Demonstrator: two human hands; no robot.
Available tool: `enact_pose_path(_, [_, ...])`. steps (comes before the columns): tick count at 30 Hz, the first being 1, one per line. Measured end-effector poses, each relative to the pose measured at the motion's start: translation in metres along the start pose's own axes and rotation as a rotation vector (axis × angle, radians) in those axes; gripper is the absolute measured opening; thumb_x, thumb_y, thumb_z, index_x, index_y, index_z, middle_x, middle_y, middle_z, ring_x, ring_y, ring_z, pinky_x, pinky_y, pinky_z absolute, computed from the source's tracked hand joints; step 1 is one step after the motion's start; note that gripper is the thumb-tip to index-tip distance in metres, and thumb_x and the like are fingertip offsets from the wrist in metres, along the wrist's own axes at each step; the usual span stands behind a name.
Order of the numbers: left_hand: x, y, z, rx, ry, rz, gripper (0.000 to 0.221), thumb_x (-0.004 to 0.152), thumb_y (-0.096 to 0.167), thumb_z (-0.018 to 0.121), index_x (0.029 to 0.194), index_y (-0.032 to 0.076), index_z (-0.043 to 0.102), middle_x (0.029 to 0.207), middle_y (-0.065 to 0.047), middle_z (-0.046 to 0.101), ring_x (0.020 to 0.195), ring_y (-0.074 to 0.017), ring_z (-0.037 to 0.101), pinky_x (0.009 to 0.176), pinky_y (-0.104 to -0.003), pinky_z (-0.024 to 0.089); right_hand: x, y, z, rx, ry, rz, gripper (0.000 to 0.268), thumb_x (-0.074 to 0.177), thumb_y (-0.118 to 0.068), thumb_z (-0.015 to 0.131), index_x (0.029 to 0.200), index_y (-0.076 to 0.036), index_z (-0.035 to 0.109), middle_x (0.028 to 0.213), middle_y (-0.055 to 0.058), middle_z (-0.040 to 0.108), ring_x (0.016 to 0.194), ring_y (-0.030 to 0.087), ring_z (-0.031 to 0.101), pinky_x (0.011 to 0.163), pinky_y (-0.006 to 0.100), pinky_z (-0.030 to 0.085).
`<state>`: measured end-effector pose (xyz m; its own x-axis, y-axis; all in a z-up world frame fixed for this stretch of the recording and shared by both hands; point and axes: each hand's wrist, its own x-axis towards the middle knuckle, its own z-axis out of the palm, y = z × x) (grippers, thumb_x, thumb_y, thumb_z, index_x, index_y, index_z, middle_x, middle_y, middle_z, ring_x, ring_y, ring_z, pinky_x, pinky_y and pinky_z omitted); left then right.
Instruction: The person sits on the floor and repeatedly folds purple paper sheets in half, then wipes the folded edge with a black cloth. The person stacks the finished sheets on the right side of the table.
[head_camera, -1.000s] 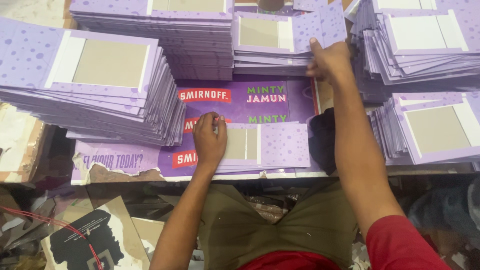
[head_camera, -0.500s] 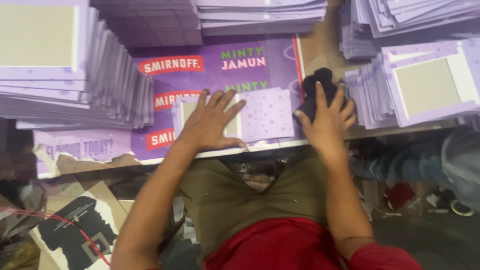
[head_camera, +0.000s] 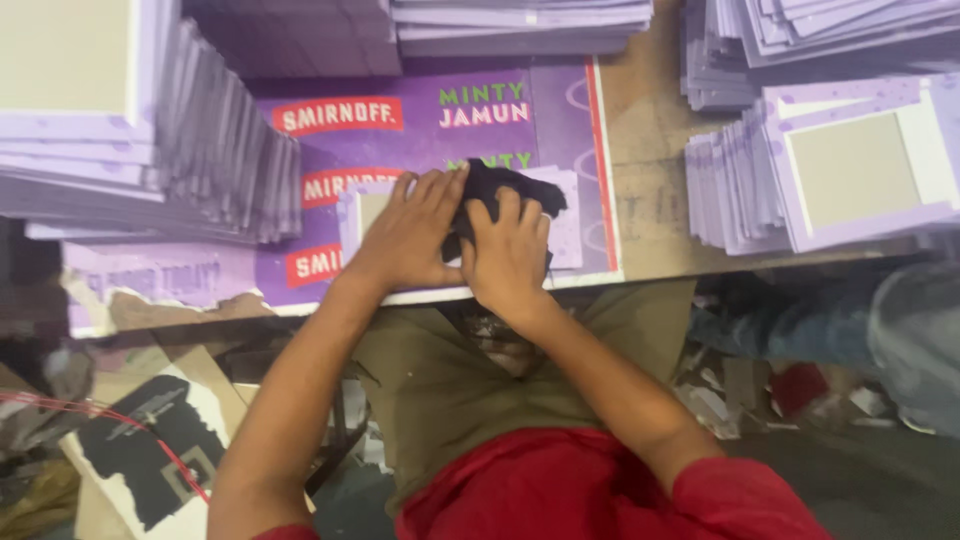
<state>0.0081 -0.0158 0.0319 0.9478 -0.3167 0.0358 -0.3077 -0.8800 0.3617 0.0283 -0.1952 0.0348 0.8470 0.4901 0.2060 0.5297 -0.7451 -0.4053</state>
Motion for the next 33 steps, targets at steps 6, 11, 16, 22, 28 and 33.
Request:
enact_pose_path(6, [0.001, 0.001, 0.004, -0.014, -0.028, -0.012, 0.134, 0.064, 0.078, 0.073, 0.152, -0.011, 0.027, 0.149, -0.031, 0.044, 0.14, -0.0434, 0.039, 0.116, -0.058, 0.024, -0.004, 0.017, 0.009, -0.036, 0.062, 0.187, 0.046, 0.078, -0.018, 0.079, 0.123, -0.018, 0.066, 0.127, 0.019, 0.051, 0.115, 0.041, 0.047, 0.091, 0.055, 0.037])
enact_pose_path(11, [-0.005, 0.004, -0.002, 0.006, -0.015, -0.007, 0.13, 0.07, 0.082, 0.07, 0.153, -0.01, 0.031, 0.148, -0.03, 0.045, 0.14, -0.0445, 0.039, 0.118, -0.057, 0.025, -0.009, 0.059, 0.01, -0.05, 0.171, 0.395, 0.045, 0.086, -0.016, 0.077, 0.129, -0.016, 0.064, 0.127, 0.022, 0.049, 0.118, 0.044, 0.046, 0.095, 0.055, 0.036])
enact_pose_path(16, [-0.006, 0.008, -0.001, 0.026, 0.01, -0.01, 0.124, 0.069, 0.08, 0.069, 0.154, -0.003, 0.034, 0.147, -0.03, 0.043, 0.14, -0.0451, 0.037, 0.116, -0.059, 0.023, -0.013, 0.124, -0.004, -0.033, 0.407, 0.535, 0.063, 0.091, -0.014, 0.074, 0.149, -0.017, 0.051, 0.141, 0.022, 0.039, 0.136, 0.044, 0.039, 0.113, 0.058, 0.032])
enact_pose_path(22, [-0.01, 0.005, 0.009, 0.054, 0.1, 0.023, 0.121, 0.071, 0.08, 0.071, 0.156, 0.001, 0.036, 0.147, -0.032, 0.042, 0.138, -0.048, 0.037, 0.116, -0.062, 0.022, -0.039, 0.095, -0.019, -0.232, 0.52, 0.349, 0.084, 0.091, -0.014, 0.083, 0.161, -0.019, 0.037, 0.16, 0.029, 0.012, 0.146, 0.048, 0.021, 0.119, 0.06, 0.02])
enact_pose_path(28, [-0.009, 0.01, 0.004, 0.043, 0.118, 0.033, 0.118, 0.067, 0.078, 0.072, 0.154, 0.005, 0.04, 0.145, -0.032, 0.042, 0.137, -0.0489, 0.037, 0.115, -0.062, 0.022, -0.026, 0.076, -0.017, 0.444, 0.297, 0.291, 0.064, 0.089, -0.014, 0.081, 0.143, 0.001, 0.051, 0.131, 0.027, 0.056, 0.115, 0.033, 0.061, 0.099, 0.04, 0.051])
enact_pose_path(33, [-0.005, 0.01, -0.002, 0.027, 0.042, 0.013, 0.111, 0.07, 0.077, 0.072, 0.154, 0.008, 0.045, 0.145, -0.033, 0.042, 0.137, -0.0487, 0.037, 0.116, -0.061, 0.022, 0.007, 0.098, -0.015, 0.645, 0.241, 0.259, 0.052, 0.077, -0.013, 0.084, 0.12, 0.009, 0.064, 0.094, 0.014, 0.075, 0.084, 0.019, 0.075, 0.075, 0.032, 0.059])
